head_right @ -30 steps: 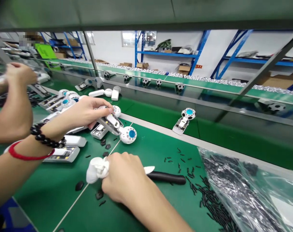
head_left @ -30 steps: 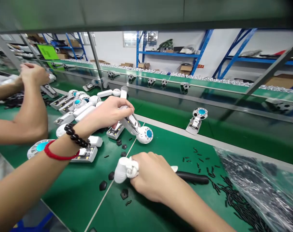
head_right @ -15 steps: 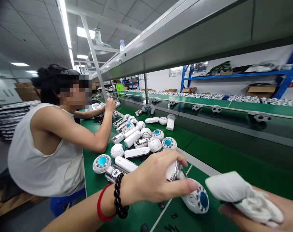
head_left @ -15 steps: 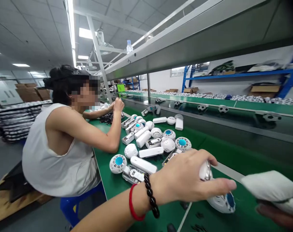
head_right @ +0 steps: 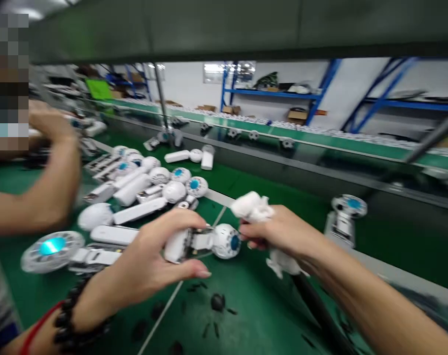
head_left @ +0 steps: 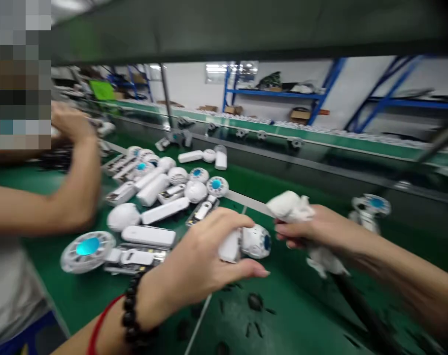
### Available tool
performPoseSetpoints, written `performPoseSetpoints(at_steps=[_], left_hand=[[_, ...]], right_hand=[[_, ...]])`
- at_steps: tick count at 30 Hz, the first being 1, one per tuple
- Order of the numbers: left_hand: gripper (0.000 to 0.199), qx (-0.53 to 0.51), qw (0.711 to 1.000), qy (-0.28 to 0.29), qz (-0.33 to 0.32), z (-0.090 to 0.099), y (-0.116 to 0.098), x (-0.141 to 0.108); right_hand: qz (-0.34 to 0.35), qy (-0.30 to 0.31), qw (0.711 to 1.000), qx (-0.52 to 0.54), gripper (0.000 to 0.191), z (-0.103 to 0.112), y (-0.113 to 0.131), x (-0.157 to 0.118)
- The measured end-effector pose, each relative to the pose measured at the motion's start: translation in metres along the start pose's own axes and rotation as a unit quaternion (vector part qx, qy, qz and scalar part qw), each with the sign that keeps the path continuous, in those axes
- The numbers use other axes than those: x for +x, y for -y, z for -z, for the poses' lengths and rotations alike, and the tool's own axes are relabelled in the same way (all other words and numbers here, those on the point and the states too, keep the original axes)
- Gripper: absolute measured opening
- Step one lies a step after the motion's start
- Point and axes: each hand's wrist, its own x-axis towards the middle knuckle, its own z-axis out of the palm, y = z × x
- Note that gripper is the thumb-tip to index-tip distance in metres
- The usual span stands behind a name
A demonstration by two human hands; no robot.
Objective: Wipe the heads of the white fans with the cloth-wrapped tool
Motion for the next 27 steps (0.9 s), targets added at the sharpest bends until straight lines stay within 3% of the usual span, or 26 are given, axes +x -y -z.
performPoseSetpoints(at_steps=[2, 4, 14, 21, 25, 27], left_hand=[[0.046, 0.020, 1.000, 0.014, -0.019, 0.003, 0.002, -0.002], [0.048, 0.040, 0.998, 0.025, -0.035, 0.004, 0.003, -0.004], [0.044, 0.109, 0.986, 0.038, -0.123, -0.001, -0.001, -0.011], [0.044, 0.132, 0.980, 0.042, -0.146, -0.003, -0.002, -0.013], [0.044, 0.128, 0.980, 0.032, -0.148, -0.003, 0.000, -0.011], [0.043, 0.125, 0.981, 0.022, -0.145, -0.002, 0.001, -0.010]], right_hand=[[-0.067, -0.016, 0.997, 0.020, 0.008, -0.007, 0.017, 0.001], [-0.085, -0.012, 0.996, 0.018, 0.010, -0.010, 0.022, 0.004], [-0.040, 0.059, 0.997, -0.038, 0.012, -0.013, 0.012, 0.012], [0.001, 0.082, 0.993, -0.087, 0.021, -0.010, 0.011, 0.023], [0.015, 0.100, 0.992, -0.080, 0.017, -0.006, 0.008, 0.021], [0.049, 0.045, 0.995, -0.080, 0.019, -0.005, 0.009, 0.013]])
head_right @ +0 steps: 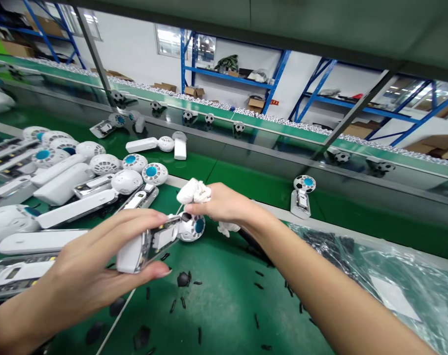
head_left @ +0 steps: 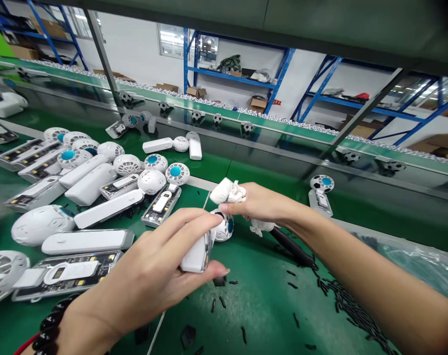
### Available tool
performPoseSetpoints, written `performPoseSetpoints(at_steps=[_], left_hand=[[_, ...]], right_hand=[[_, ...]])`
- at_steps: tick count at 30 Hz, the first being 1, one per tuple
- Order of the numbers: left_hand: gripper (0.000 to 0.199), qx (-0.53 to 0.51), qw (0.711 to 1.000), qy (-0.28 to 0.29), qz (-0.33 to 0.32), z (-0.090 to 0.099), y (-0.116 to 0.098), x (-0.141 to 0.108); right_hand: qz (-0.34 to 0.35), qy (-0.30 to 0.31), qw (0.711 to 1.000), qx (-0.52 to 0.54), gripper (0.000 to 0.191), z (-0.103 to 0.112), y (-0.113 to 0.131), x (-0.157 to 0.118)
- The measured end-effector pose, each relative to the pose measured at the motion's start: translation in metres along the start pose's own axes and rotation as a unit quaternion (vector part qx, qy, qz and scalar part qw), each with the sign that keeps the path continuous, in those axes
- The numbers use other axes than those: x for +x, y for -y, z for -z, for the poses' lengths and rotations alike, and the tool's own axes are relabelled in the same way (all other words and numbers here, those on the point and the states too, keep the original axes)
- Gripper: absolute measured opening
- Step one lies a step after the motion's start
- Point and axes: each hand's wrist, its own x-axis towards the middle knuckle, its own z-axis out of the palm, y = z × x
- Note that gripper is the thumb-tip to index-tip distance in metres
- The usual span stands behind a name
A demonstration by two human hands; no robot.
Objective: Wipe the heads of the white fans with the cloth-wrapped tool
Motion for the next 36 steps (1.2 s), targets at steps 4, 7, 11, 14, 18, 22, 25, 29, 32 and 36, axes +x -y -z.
performPoseSetpoints(at_steps=[4, 7, 11, 14, 18, 22, 25, 29, 32, 36], left_hand=[[0.045, 0.003, 1.000, -0.005, 0.017, 0.001, 0.002, 0.000], [0.048, 0.004, 1.000, 0.000, 0.016, 0.001, 0.001, 0.000], [0.045, 0.011, 1.000, -0.006, 0.001, 0.000, 0.000, -0.001], [0.045, 0.013, 1.000, -0.003, -0.007, -0.001, 0.000, -0.001], [0.046, 0.013, 1.000, 0.008, 0.001, -0.002, 0.000, -0.002], [0.050, 0.006, 1.000, 0.015, 0.020, -0.002, 0.001, -0.002], [0.050, -0.003, 1.000, 0.018, 0.018, -0.001, 0.000, -0.002], [0.049, -0.001, 1.000, 0.008, 0.011, -0.001, 0.001, -0.001], [0.051, -0.001, 1.000, 0.007, 0.008, -0.001, 0.002, 0.000], [0.050, 0.005, 1.000, 0.000, 0.005, -0.002, 0.003, -0.001]], right_hand=[[0.085, -0.217, 0.969, -0.078, 0.046, -0.004, 0.007, -0.019], [0.043, -0.193, 0.974, -0.110, 0.045, -0.013, 0.011, -0.019], [-0.030, -0.097, 0.995, -0.007, 0.030, -0.023, 0.009, 0.001], [-0.014, -0.069, 0.997, 0.021, 0.029, -0.024, 0.005, 0.010], [0.013, -0.051, 0.998, 0.031, 0.027, -0.020, 0.002, 0.007], [0.026, -0.044, 0.998, 0.038, 0.026, -0.018, -0.002, 0.005], [0.047, -0.031, 0.998, 0.033, 0.028, -0.016, -0.006, 0.007], [0.074, 0.013, 0.997, 0.018, 0.028, -0.010, -0.008, 0.009], [0.067, 0.040, 0.997, 0.020, 0.031, -0.006, -0.006, 0.009], [0.031, 0.052, 0.998, 0.026, 0.026, -0.005, -0.001, 0.010]])
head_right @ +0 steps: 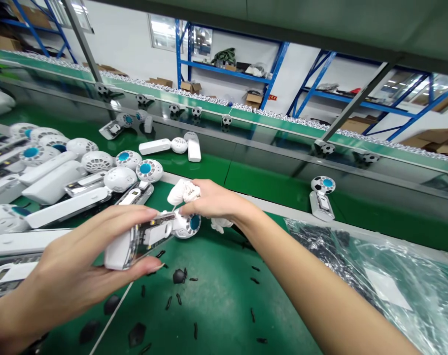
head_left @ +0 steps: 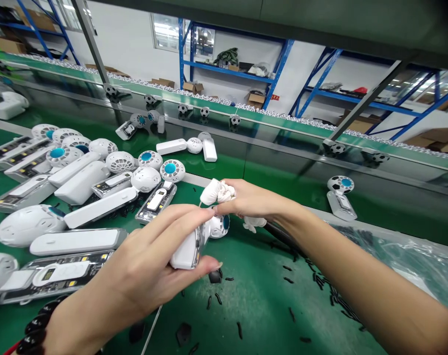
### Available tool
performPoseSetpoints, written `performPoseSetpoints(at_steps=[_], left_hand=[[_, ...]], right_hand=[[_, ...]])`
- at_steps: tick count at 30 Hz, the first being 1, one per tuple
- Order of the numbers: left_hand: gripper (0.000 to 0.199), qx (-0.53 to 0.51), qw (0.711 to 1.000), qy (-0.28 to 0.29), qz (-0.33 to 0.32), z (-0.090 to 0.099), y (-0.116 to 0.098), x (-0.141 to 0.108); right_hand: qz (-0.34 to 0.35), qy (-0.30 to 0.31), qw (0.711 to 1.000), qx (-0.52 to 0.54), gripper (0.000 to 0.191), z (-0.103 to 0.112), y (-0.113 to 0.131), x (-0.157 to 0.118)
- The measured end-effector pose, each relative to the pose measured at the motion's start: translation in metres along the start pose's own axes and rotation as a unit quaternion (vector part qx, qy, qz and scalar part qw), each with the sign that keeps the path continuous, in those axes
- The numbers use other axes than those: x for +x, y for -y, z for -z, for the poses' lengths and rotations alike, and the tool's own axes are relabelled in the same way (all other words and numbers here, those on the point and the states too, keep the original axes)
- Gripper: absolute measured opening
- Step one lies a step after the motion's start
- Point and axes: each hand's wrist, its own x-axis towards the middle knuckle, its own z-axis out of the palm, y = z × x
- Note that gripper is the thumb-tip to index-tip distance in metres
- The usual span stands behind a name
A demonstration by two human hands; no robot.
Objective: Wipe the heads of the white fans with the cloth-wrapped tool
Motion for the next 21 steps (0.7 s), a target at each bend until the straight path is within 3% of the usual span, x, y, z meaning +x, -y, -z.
performPoseSetpoints(at_steps=[3, 12, 21], left_hand=[[0.049, 0.004, 1.000, -0.003, -0.001, 0.000, -0.001, -0.002], [0.045, 0.003, 1.000, 0.002, -0.014, 0.001, -0.002, -0.001], [0.044, -0.001, 1.000, -0.017, -0.021, 0.000, -0.002, 0.002]], right_hand=[[-0.014, -0.006, 1.000, -0.005, 0.021, -0.002, 0.004, 0.003], [-0.008, -0.086, 0.991, -0.105, 0.031, -0.009, 0.005, -0.001], [-0.039, -0.105, 0.992, -0.057, 0.033, -0.020, 0.010, -0.008]])
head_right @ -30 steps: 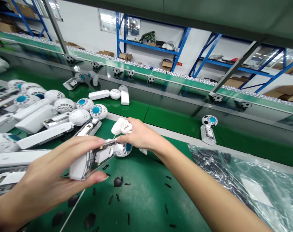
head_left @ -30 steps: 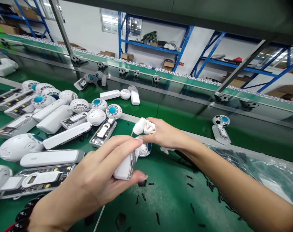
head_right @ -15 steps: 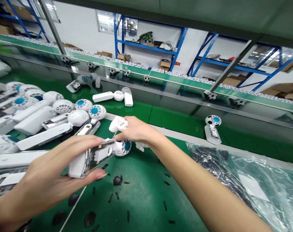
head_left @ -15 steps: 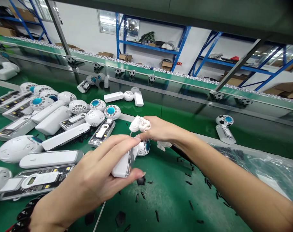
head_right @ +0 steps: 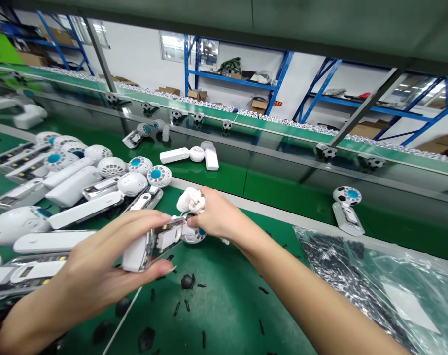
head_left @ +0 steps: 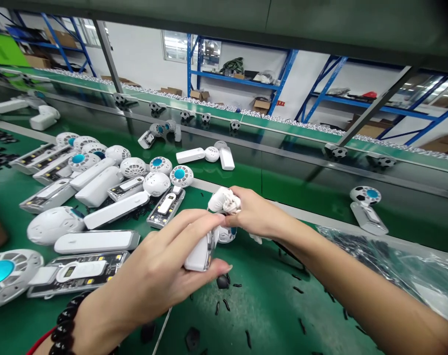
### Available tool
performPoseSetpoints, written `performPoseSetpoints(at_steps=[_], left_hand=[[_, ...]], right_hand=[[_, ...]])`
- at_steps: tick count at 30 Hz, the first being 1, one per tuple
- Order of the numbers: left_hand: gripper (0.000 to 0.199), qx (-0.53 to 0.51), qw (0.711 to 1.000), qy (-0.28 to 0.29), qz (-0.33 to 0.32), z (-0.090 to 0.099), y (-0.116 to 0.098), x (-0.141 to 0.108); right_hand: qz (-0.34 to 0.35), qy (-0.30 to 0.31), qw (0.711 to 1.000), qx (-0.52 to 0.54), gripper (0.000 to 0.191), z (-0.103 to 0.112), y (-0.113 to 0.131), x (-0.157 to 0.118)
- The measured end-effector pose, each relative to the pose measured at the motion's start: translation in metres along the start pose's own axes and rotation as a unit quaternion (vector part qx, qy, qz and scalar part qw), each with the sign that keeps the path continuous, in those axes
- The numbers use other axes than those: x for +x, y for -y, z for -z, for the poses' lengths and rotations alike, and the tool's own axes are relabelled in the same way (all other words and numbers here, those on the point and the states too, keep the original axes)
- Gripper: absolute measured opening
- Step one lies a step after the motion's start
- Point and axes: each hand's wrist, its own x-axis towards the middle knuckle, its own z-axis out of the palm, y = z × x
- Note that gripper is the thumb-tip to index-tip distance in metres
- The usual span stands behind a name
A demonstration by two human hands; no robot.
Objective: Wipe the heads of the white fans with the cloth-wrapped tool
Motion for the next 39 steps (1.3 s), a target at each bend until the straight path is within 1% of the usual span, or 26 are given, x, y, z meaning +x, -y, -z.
performPoseSetpoints(at_steps=[3, 7, 9, 12, 14, 16, 19, 23, 27, 31, 36, 39], left_hand=[[0.045, -0.005, 1.000, -0.001, 0.001, 0.000, -0.002, 0.001], [0.044, -0.010, 1.000, -0.011, -0.006, 0.002, -0.005, 0.002], [0.046, -0.019, 1.000, -0.011, -0.001, 0.003, -0.005, 0.002], [0.048, -0.030, 0.999, -0.004, 0.023, 0.003, -0.003, 0.001], [0.048, -0.029, 0.999, 0.001, 0.028, 0.003, -0.003, 0.001], [0.046, -0.022, 1.000, 0.002, 0.020, 0.002, -0.005, 0.002], [0.043, -0.009, 1.000, 0.009, 0.005, 0.001, -0.006, 0.002], [0.041, 0.004, 1.000, 0.011, 0.002, 0.000, -0.005, 0.000], [0.040, 0.011, 1.000, 0.004, -0.006, 0.000, -0.005, -0.003], [0.041, 0.013, 1.000, 0.010, -0.003, 0.000, -0.003, -0.003], [0.048, 0.010, 0.999, 0.031, 0.003, 0.001, -0.003, -0.003], [0.047, 0.014, 1.000, 0.022, 0.003, 0.000, -0.003, -0.004]], right_hand=[[-0.004, 0.012, 1.000, 0.024, 0.033, 0.000, -0.001, 0.005], [0.026, 0.034, 0.998, 0.052, 0.030, -0.001, -0.001, 0.008], [0.032, 0.032, 0.997, 0.065, 0.026, 0.000, -0.004, 0.007], [-0.002, -0.005, 0.998, 0.058, 0.025, 0.005, -0.008, 0.007], [-0.035, -0.011, 0.997, 0.062, 0.027, 0.010, -0.009, 0.005], [-0.056, -0.012, 0.995, 0.082, 0.027, 0.014, -0.007, 0.001], [-0.064, -0.021, 0.993, 0.101, 0.025, 0.016, -0.002, -0.002], [-0.042, -0.001, 0.994, 0.104, 0.022, 0.015, 0.001, -0.002], [-0.019, 0.004, 0.996, 0.082, 0.026, 0.011, -0.002, 0.000], [-0.003, -0.009, 0.998, 0.069, 0.027, 0.006, -0.004, 0.000], [0.011, -0.022, 0.999, 0.046, 0.025, 0.001, -0.002, -0.004], [0.013, -0.045, 0.999, 0.009, 0.027, -0.002, -0.003, -0.005]])
